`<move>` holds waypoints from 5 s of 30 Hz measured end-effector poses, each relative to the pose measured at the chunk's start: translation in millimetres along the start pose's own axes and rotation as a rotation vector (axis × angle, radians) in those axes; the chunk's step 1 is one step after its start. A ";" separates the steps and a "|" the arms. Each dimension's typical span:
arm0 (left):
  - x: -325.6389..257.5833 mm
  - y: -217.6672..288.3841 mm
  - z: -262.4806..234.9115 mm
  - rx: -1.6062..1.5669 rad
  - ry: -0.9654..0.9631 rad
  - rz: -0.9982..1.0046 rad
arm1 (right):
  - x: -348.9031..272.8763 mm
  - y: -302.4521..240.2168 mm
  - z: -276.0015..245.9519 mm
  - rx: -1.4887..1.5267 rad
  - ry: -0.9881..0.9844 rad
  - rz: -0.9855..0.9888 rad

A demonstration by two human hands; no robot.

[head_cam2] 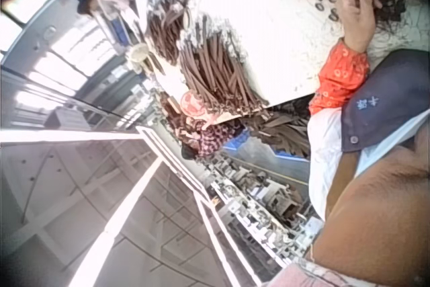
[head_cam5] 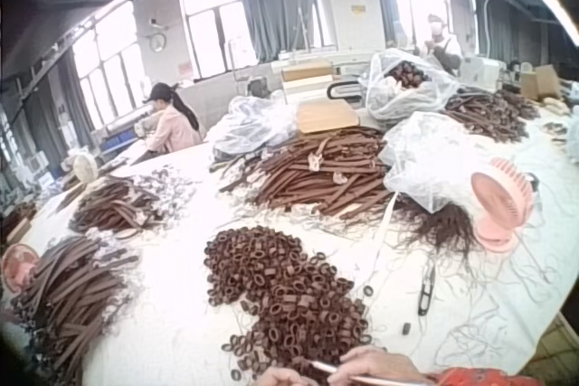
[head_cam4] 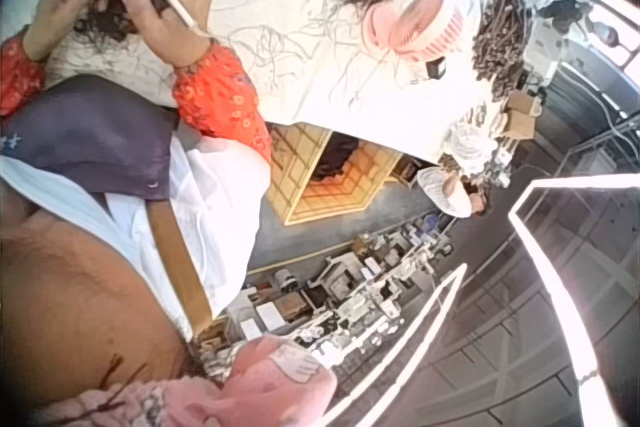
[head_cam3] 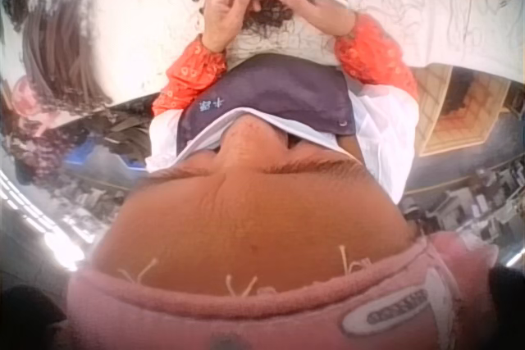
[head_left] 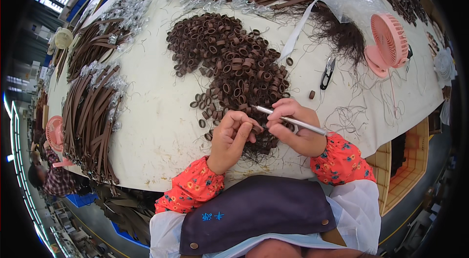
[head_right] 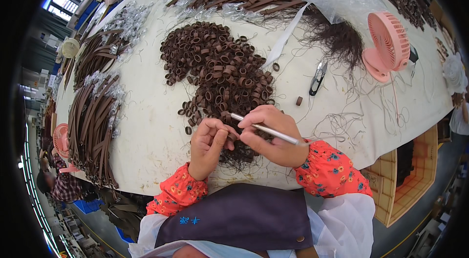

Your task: The person uses a metal tool to thread a thin wire through small brown cylindrical components. They repeatedly pick up the components from a pile on the table and manipulate them with the tool, likely assembling hair accessories. The workspace is cluttered with materials, including loose hair and plastic packaging.

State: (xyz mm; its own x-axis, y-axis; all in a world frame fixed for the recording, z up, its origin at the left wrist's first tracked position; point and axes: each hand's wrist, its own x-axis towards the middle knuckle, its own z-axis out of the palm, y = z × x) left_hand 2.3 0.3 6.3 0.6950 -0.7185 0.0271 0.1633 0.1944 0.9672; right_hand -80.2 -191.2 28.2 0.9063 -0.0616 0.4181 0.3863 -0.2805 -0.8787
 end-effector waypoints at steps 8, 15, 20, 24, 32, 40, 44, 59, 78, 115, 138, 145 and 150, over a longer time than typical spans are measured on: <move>0.1 0.2 2.0 0.015 0.005 -0.005 | 4.5 1.7 9.1 -0.369 0.057 -0.258; 1.4 8.2 -8.0 0.141 -0.036 -0.188 | 7.9 -2.0 4.5 -0.404 0.074 -0.318; 2.0 0.2 -4.5 0.053 -0.025 -0.074 | 5.6 0.0 10.1 -0.369 0.064 -0.287; 0.2 1.5 -1.7 -0.033 -0.073 -0.094 | 4.9 0.0 12.4 -0.358 0.061 -0.272; 0.0 -2.3 -1.9 0.012 -0.001 -0.062 | 0.0 -0.1 13.2 -0.173 0.041 -0.072; 0.3 -2.0 -3.0 0.043 0.005 -0.040 | -4.0 -2.7 -2.8 0.382 0.023 0.168; 0.0 -1.1 -1.7 0.052 0.018 -0.048 | -3.3 -3.8 -1.4 0.364 0.008 0.179; -0.4 -1.0 -1.4 0.052 0.020 -0.018 | -2.2 -0.3 -0.5 0.208 0.036 0.097; -3.7 -3.1 3.3 -0.044 -0.004 -0.090 | -4.1 -1.4 18.8 0.342 0.098 0.361; 0.6 3.6 -4.8 0.003 0.083 -0.184 | -0.7 -3.8 -0.2 0.092 0.037 -0.016; 10.9 13.0 -4.1 1.121 0.176 0.450 | -1.2 -6.0 -6.0 0.111 0.153 0.027; 13.5 3.1 -2.9 1.291 0.105 0.377 | -2.5 -3.1 -5.1 0.115 0.142 -0.013; 13.9 8.5 -10.3 1.217 0.030 0.307 | -2.9 -5.5 -5.6 0.153 0.147 0.014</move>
State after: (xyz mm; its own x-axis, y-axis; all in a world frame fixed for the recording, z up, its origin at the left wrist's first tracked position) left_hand 20.5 -1.2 12.3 0.6082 -0.7341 0.3018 -0.7476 -0.4021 0.5285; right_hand -86.0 -194.9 33.2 0.8812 -0.2065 0.4252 0.4058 -0.1309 -0.9046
